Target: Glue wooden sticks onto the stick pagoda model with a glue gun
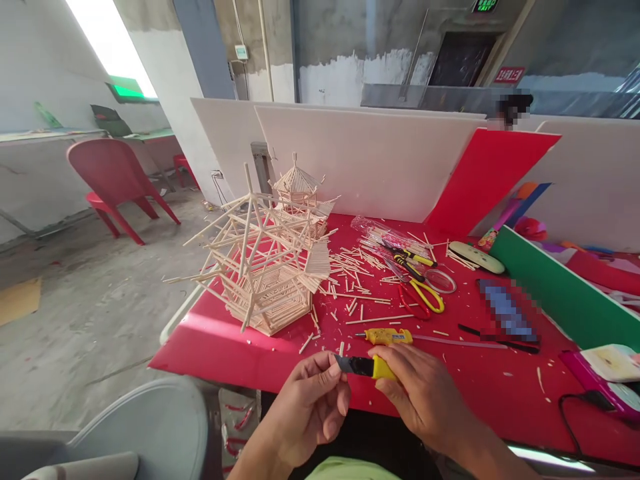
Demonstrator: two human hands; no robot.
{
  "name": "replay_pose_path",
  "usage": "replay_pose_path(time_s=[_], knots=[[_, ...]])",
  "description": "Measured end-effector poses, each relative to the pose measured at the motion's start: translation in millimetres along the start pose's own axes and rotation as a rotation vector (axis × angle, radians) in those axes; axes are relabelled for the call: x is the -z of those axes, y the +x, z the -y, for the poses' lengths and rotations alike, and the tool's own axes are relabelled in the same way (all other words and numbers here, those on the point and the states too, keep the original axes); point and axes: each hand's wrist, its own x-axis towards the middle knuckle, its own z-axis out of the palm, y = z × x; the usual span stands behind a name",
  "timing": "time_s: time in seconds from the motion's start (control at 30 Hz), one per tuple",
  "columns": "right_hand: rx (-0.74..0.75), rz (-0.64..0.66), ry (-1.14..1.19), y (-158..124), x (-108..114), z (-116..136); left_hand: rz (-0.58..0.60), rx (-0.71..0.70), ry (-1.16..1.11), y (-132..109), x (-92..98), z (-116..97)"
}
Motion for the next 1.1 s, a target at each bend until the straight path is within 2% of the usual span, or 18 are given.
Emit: replay_pose_path(time_s=[0.07, 0.13, 0.33, 0.47, 0.6, 0.67, 0.73, 0.77, 0.83, 0.87, 0.93, 0.97, 1.0, 1.07, 1.1], knots=[[-0.025, 0.0, 0.028, 1.4, -2.9, -1.5, 0.124, 0.027, -0.081, 0.9, 0.9, 3.7], [-0.05, 0.013, 0.061, 1.5, -5.4, -3.0, 0.179, 0.018, -0.133, 1.5, -0.5, 6.5], [-0.065, 0.062, 0.144, 2.4, -3.2, -1.2, 0.092, -0.056, -0.066, 0.2, -12.8, 8.3], [-0.065, 0.029, 0.162, 6.3, -0.2, 1.7, 0.03, -0.189, 0.026, 1.1, -18.7, 13.6], [0.009, -0.093, 0.033, 9.9, -6.0, 2.8, -0.054, -0.268, 0.031, 4.2, -25.0, 20.7], [0.061, -0.181, -0.066, 11.1, -12.9, 0.9, -0.072, -0.247, -0.009, 5.0, -28.7, 23.2], [0.079, -0.189, -0.103, 11.1, -18.6, -8.0, -0.093, -0.221, -0.042, 3.5, -30.5, 25.2], [0.024, -0.179, -0.12, 10.4, -19.2, -16.7, -0.104, -0.216, -0.046, 1.5, -29.9, 26.2], [-0.196, -0.176, -0.181, 7.6, -13.5, -42.5, -0.095, -0.229, -0.032, -4.1, -24.9, 28.2], [-0.415, -0.242, -0.257, 5.8, -7.1, -57.6, -0.059, -0.24, -0.008, -7.0, -20.9, 29.2], [-0.562, -0.309, -0.305, 2.8, 9.0, -83.1, -0.018, -0.252, 0.015, -10.1, -12.2, 31.5], [-0.62, -0.363, -0.297, 2.5, 16.2, -89.3, -0.072, -0.254, 0.005, -9.6, -8.6, 32.8], [-0.651, -0.375, -0.226, 3.4, 21.1, -89.3, -0.131, -0.254, 0.004, -7.7, -6.0, 34.2], [-0.606, -0.207, 0.139, 9.1, 22.0, -70.7, -0.158, -0.251, 0.035, -0.8, -4.3, 37.6], [-0.553, -0.081, 0.37, 13.6, 18.1, -54.6, -0.143, -0.257, 0.056, 3.1, -4.8, 39.4]])
